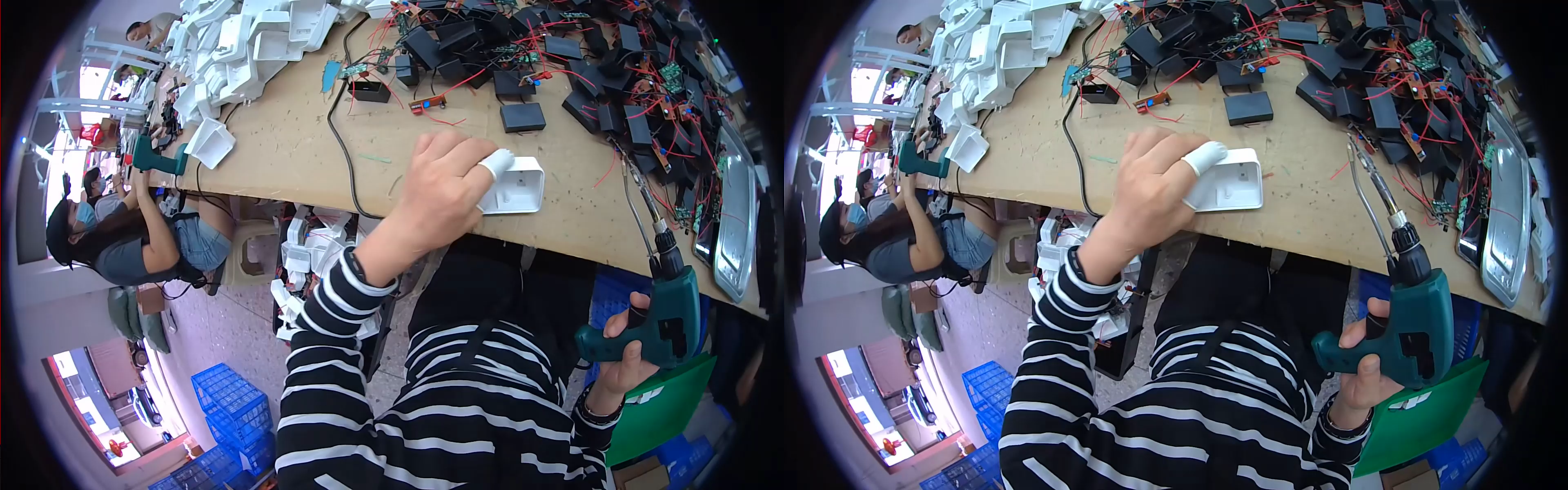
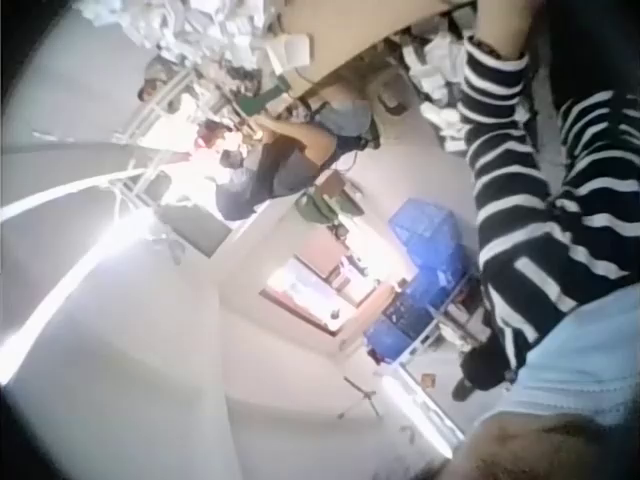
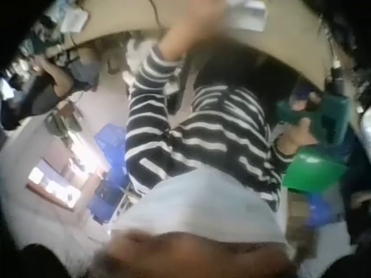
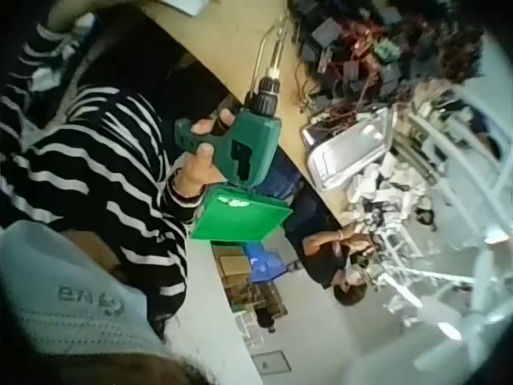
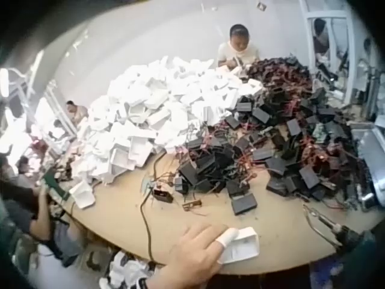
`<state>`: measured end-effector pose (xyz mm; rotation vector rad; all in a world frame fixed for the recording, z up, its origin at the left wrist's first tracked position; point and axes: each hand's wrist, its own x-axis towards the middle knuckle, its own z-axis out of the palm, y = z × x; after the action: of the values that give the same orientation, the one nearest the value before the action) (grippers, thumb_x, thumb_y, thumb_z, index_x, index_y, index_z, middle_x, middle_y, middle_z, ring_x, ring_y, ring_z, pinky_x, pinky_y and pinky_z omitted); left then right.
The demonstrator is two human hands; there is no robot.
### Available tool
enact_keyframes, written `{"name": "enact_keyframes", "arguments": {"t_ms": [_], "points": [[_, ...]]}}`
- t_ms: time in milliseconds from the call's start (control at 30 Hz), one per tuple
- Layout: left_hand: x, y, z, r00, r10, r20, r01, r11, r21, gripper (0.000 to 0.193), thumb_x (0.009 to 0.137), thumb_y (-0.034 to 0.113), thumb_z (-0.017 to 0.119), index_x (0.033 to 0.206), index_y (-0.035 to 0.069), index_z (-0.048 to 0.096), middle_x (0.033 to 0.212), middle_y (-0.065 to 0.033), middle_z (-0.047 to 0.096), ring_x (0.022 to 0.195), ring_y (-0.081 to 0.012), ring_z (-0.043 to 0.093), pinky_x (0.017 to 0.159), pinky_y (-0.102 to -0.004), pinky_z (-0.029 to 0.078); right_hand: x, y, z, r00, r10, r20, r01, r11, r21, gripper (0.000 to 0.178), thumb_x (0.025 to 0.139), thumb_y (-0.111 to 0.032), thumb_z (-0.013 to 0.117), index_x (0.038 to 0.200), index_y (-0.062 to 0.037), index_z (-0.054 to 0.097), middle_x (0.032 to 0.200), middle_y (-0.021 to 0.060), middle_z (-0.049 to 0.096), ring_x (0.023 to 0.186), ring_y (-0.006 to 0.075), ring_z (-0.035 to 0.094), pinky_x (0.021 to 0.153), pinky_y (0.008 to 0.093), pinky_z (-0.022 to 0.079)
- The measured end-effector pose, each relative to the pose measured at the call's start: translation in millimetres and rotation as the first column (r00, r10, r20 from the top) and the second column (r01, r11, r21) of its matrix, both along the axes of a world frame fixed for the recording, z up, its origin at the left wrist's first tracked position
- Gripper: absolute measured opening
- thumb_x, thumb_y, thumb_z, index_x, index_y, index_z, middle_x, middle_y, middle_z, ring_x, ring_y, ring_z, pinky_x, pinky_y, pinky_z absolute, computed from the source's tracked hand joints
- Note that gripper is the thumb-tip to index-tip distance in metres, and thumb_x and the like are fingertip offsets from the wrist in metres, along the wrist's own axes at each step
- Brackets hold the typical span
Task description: Soldering wires to electronic components inside a white plastic housing.
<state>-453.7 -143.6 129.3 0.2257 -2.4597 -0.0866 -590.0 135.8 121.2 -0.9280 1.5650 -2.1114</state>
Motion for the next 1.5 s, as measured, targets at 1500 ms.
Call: {"name": "enact_keyframes", "arguments": {"t_ms": [1500], "points": [[35.2,-47.4,31.5,0.994,-0.097,-0.043,0.105,0.960,0.259,0.023,0.072,0.001,0.063,0.095,0.001,0.058,0.100,-0.0115,0.060,0.090,-0.0278,0.060,0.072,-0.0324,0.048,7.3,-5.6,-1.0,1.000,0.004,0.011,-0.004,1.000,-0.012,0.063,0.083,-0.018,0.061,0.131,0.0051,0.027,0.116,0.0276,0.047,0.070,0.0176,0.056,0.055,0.0227,0.047]]}}
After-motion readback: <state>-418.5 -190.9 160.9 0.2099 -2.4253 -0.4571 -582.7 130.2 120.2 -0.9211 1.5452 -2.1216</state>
